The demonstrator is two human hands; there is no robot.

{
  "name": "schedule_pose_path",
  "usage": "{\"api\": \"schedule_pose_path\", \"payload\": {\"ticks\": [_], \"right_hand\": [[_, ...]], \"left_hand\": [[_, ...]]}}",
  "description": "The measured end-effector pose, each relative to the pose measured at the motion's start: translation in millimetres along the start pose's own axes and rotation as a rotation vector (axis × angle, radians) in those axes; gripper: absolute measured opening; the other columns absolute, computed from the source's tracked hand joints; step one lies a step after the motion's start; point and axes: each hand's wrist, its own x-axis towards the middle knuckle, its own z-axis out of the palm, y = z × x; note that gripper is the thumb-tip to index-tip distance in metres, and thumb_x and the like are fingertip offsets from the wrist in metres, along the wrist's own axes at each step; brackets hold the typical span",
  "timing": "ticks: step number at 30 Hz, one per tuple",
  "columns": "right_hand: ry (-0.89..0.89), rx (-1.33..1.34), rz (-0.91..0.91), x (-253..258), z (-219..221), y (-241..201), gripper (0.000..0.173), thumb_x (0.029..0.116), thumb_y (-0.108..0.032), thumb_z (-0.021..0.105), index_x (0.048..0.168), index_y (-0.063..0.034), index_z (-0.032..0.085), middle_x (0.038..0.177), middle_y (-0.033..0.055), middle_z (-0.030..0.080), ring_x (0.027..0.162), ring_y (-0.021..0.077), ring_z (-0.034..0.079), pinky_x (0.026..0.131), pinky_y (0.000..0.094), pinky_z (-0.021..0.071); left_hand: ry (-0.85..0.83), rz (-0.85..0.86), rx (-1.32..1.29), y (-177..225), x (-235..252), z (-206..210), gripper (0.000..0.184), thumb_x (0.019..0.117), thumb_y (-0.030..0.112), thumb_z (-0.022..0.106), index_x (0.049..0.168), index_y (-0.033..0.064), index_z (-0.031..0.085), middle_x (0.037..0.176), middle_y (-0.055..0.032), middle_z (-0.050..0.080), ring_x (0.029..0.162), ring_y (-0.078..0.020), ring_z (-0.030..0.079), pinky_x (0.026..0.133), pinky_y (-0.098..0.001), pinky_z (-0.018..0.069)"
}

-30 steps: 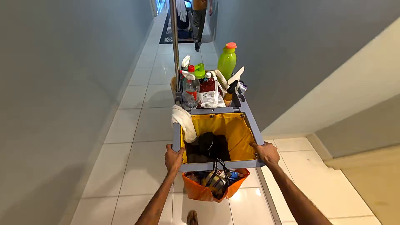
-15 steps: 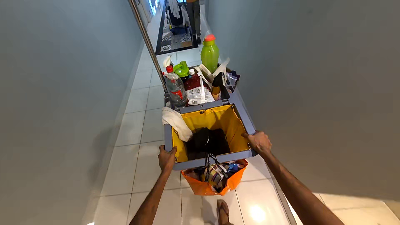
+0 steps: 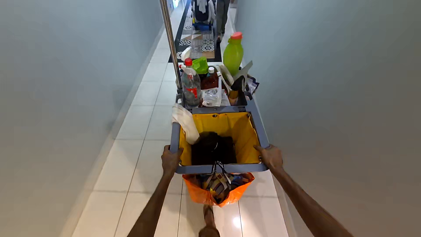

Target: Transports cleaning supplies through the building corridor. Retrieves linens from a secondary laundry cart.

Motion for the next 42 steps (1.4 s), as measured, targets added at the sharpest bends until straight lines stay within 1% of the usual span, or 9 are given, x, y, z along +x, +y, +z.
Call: {"api": "schedule_pose_path", "payload": {"ticks": [2, 6, 12, 18, 23, 29, 34, 39, 42], "right_hand": [[-0.024, -0.054, 0.024, 64, 4, -59, 0.059, 0.0834, -0.059, 0.075, 0.115, -0.0094, 0.071, 0.111, 0.0199, 0.071, 0.107, 0.0394, 0.067, 0.086, 0.0641, 0.0516], [-0.019, -0.091, 0.032, 186, 12, -172, 0.056, 0.0845, -0.059, 0.073, 0.113, -0.0110, 0.072, 0.110, 0.0183, 0.072, 0.105, 0.0375, 0.068, 0.084, 0.0625, 0.0527], [-0.036, 0.017, -0.013, 368, 35, -330, 0.054, 0.0839, -0.056, 0.076, 0.112, -0.0099, 0.072, 0.105, 0.0172, 0.072, 0.100, 0.0364, 0.069, 0.082, 0.0618, 0.0530], [-0.053, 0.060, -0.010, 557, 57, -498, 0.053, 0.0832, -0.054, 0.077, 0.112, -0.0101, 0.072, 0.103, 0.0165, 0.072, 0.098, 0.0353, 0.069, 0.081, 0.0602, 0.0542], [-0.049, 0.019, -0.017, 712, 68, -639, 0.053, 0.0856, -0.055, 0.076, 0.114, -0.0099, 0.072, 0.104, 0.0171, 0.072, 0.099, 0.0349, 0.070, 0.083, 0.0596, 0.0542], [-0.054, 0.133, -0.092, 902, 100, -791, 0.051, 0.0836, -0.052, 0.078, 0.109, -0.0083, 0.071, 0.095, 0.0152, 0.072, 0.092, 0.0333, 0.070, 0.080, 0.0597, 0.0542], [-0.038, 0.064, -0.055, 1060, 109, -936, 0.052, 0.0827, -0.055, 0.076, 0.110, -0.0110, 0.073, 0.100, 0.0156, 0.073, 0.096, 0.0342, 0.070, 0.081, 0.0603, 0.0544], [-0.029, 0.009, -0.016, 1213, 118, -1078, 0.053, 0.0826, -0.057, 0.075, 0.112, -0.0121, 0.073, 0.102, 0.0152, 0.073, 0.098, 0.0339, 0.070, 0.081, 0.0592, 0.0543], [-0.032, 0.075, -0.027, 1309, 130, -1159, 0.053, 0.0811, -0.055, 0.078, 0.110, -0.0110, 0.073, 0.100, 0.0155, 0.072, 0.097, 0.0344, 0.070, 0.080, 0.0591, 0.0538]], "left_hand": [[0.023, -0.042, 0.074, 44, 67, 22, 0.061, 0.0849, 0.042, 0.080, 0.131, 0.0069, 0.060, 0.103, -0.0178, 0.070, 0.092, -0.0343, 0.069, 0.078, -0.0585, 0.0563], [0.094, -0.070, 0.240, 135, 197, 67, 0.058, 0.0860, 0.045, 0.077, 0.131, 0.0123, 0.062, 0.102, -0.0156, 0.073, 0.094, -0.0354, 0.070, 0.077, -0.0606, 0.0553], [0.132, 0.097, 0.250, 237, 418, 130, 0.061, 0.0833, 0.039, 0.081, 0.130, 0.0057, 0.061, 0.109, -0.0172, 0.071, 0.100, -0.0346, 0.069, 0.085, -0.0608, 0.0553], [0.154, 0.038, 0.314, 357, 632, 193, 0.057, 0.0829, 0.045, 0.080, 0.124, 0.0080, 0.066, 0.107, -0.0160, 0.072, 0.101, -0.0346, 0.069, 0.086, -0.0611, 0.0541], [0.140, 0.029, 0.389, 465, 804, 245, 0.059, 0.0850, 0.048, 0.077, 0.124, 0.0056, 0.066, 0.116, -0.0198, 0.069, 0.112, -0.0389, 0.064, 0.096, -0.0627, 0.0470], [0.082, 0.000, 0.290, 566, 1023, 307, 0.058, 0.0851, 0.050, 0.076, 0.123, 0.0073, 0.066, 0.109, -0.0171, 0.071, 0.107, -0.0356, 0.067, 0.092, -0.0619, 0.0499], [0.174, 0.098, 0.363, 674, 1192, 367, 0.061, 0.0849, 0.046, 0.077, 0.128, 0.0054, 0.064, 0.121, -0.0183, 0.067, 0.114, -0.0366, 0.063, 0.096, -0.0606, 0.0478], [0.273, 0.353, 0.497, 772, 1364, 426, 0.056, 0.0861, 0.034, 0.075, 0.128, 0.0004, 0.061, 0.124, -0.0215, 0.064, 0.115, -0.0398, 0.061, 0.095, -0.0590, 0.0460], [0.323, 0.493, 0.500, 826, 1472, 459, 0.056, 0.0858, 0.034, 0.071, 0.129, -0.0004, 0.060, 0.125, -0.0234, 0.063, 0.115, -0.0422, 0.060, 0.094, -0.0599, 0.0471]]}}
